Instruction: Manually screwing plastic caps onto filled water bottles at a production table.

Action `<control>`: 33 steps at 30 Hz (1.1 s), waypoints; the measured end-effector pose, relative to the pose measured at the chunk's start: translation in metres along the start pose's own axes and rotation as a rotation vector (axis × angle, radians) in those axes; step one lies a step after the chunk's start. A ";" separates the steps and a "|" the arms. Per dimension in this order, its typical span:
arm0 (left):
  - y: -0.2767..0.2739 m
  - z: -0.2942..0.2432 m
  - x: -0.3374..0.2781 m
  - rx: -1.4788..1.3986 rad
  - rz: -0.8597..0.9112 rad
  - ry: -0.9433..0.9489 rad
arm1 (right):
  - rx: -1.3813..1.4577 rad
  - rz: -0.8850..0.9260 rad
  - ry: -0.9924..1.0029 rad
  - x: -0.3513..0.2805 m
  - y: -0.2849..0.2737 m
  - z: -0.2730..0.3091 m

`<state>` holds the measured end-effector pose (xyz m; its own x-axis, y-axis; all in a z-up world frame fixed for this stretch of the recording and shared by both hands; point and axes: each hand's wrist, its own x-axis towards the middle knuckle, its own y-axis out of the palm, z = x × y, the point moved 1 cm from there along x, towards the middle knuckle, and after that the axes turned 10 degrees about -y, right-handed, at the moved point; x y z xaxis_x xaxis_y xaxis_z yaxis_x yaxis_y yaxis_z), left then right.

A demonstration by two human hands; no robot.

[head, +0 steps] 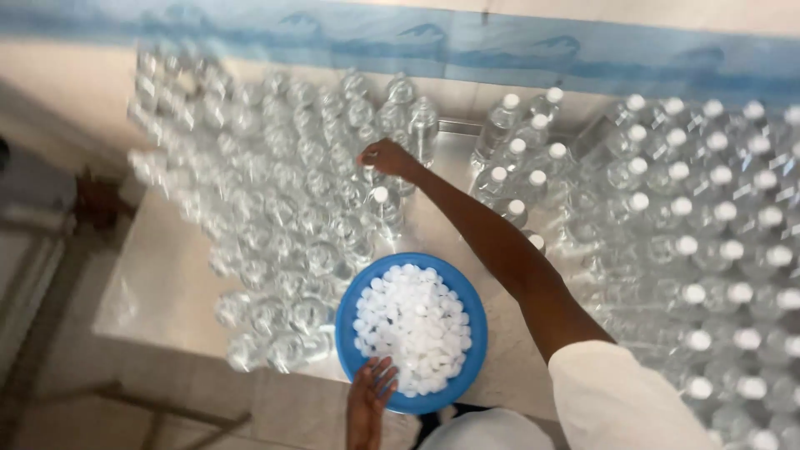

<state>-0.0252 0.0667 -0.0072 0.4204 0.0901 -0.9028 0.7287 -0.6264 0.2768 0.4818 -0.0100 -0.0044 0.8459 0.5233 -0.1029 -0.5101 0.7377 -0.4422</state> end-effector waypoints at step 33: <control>0.080 0.013 -0.013 0.813 0.673 0.541 | -0.594 -0.440 0.044 -0.434 -0.097 0.021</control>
<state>0.0210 0.0055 0.0222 0.9041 -0.2519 -0.3452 -0.2013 -0.9636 0.1759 0.1607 -0.2999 0.1023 0.9647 0.2053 0.1647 0.0370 0.5138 -0.8571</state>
